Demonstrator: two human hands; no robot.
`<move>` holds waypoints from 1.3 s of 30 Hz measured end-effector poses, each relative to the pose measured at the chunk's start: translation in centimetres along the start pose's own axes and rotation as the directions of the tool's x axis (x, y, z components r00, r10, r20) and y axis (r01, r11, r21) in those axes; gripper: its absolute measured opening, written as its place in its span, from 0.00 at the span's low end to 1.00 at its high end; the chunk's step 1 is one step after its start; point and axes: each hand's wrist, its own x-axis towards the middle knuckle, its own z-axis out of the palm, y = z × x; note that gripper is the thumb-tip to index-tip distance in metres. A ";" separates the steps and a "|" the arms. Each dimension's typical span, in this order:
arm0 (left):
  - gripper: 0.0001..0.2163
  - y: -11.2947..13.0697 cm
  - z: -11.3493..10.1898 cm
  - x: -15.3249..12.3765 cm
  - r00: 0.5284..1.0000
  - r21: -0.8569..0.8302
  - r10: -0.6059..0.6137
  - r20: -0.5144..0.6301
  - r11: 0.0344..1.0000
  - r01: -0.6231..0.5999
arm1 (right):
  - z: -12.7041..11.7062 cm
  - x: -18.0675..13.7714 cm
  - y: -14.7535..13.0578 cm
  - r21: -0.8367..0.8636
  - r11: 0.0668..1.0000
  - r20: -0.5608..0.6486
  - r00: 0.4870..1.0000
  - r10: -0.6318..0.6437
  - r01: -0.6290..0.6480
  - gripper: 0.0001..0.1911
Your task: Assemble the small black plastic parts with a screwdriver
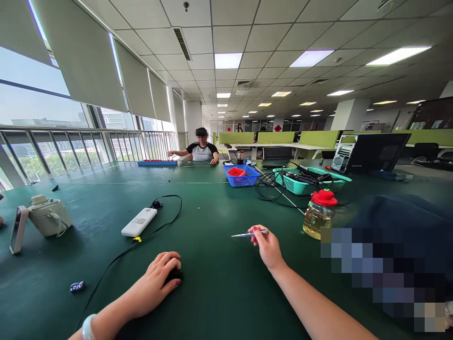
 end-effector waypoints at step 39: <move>0.28 -9.0 -5.0 0.1 0.908 0.288 -0.374 -0.188 0.863 0.415 | 0.2 -1.1 -2.6 -0.209 0.963 0.155 0.978 -0.140 0.171 0.17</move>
